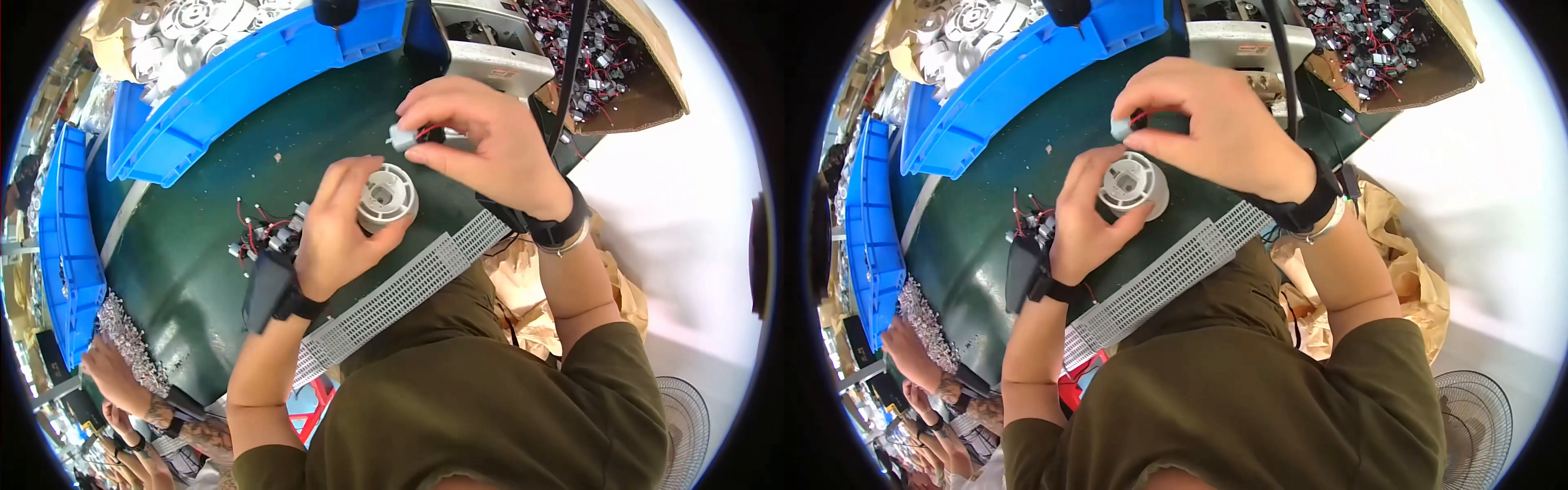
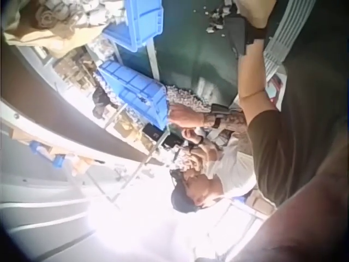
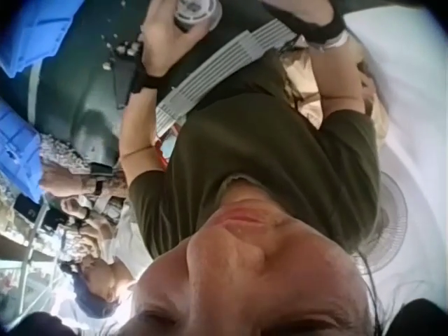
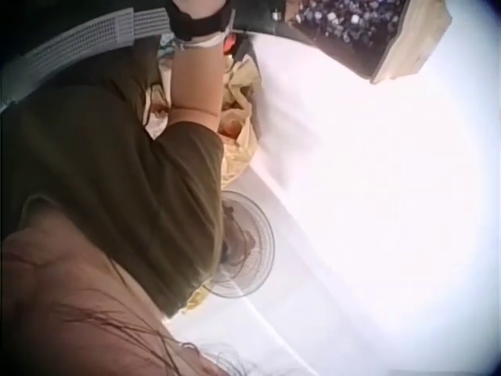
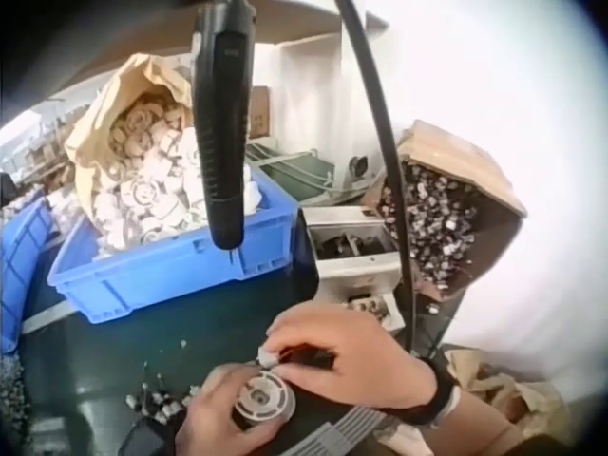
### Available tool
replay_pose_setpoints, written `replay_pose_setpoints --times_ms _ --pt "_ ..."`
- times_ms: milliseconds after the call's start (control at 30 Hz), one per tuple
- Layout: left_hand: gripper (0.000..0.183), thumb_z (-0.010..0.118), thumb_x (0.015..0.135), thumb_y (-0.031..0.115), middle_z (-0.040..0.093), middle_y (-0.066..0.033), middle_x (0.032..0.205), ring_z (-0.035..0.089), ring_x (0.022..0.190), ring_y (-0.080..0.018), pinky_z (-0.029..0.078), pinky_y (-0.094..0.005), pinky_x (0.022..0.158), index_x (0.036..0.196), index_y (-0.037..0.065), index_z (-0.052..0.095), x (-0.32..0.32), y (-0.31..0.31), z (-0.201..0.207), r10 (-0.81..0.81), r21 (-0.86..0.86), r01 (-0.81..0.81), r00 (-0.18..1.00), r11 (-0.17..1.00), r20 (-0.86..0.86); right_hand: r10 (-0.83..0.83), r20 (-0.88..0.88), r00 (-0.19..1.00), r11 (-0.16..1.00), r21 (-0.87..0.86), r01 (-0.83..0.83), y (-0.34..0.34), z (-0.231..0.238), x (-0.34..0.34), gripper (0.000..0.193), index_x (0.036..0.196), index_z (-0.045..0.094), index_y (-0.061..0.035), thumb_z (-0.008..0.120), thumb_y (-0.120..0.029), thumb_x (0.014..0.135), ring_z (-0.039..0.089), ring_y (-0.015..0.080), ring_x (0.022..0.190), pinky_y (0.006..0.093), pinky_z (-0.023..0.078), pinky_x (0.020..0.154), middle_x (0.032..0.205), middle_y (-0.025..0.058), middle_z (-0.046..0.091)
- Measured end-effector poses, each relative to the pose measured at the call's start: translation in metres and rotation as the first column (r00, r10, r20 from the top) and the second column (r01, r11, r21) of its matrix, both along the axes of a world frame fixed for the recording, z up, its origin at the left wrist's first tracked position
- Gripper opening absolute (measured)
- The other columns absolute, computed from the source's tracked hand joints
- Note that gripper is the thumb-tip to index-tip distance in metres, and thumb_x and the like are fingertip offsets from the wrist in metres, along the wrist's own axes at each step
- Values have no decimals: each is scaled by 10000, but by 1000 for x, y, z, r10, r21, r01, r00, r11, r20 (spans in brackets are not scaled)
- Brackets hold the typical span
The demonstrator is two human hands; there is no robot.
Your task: The person assembles a smoke detector by placing a motor into a plastic housing, threading wires through the base, and securing it with a power screwdriver. They repeat this process for several units, handling the components one at a time before setting the assemblies aside.
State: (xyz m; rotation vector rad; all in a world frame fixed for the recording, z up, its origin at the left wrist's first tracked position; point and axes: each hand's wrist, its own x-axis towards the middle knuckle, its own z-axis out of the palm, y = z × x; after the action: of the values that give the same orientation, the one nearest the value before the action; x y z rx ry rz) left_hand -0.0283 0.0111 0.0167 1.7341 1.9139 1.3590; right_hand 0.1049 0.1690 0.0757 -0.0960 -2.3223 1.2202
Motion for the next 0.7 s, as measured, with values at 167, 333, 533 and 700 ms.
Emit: replay_pose_setpoints --times_ms 167,333,533,700 --pt "594 818 631 109 574 -174 1154 596 1033 -320 500 -364 850 1157 20 557 8 -5 -10 28 19 -28 1000 999 -6 61 96 993 987 140 -75 -11 -8 11 292 1030 617 -38 691 -9 749 619 216 865 295 501 747 956 82 634" --pt "583 812 636 100 587 -162 1144 592 1038 -322 494 -369 858 1154 22 557 1 -4 -14 -45 7 45 996 999 78 146 275 950 910 339 -238 -6 -17 -3 231 957 587 -54 680 -36 746 609 266 849 353 492 706 929 72 630" --pt "796 832 603 157 521 -197 1243 500 1173 -364 424 -411 968 1283 16 445 -2 -10 -3 -36 -28 34 996 999 -87 121 80 989 941 309 -140 0 8 -3 241 947 627 -37 723 -42 726 635 212 757 290 504 677 887 72 645" --pt "827 809 606 150 477 -212 1273 454 1212 -378 379 -416 1008 1310 6 398 -10 -11 -2 -163 -79 165 986 983 30 26 68 997 972 232 -42 -5 -2 6 254 973 632 -13 724 -23 736 624 179 766 276 506 698 903 70 647"
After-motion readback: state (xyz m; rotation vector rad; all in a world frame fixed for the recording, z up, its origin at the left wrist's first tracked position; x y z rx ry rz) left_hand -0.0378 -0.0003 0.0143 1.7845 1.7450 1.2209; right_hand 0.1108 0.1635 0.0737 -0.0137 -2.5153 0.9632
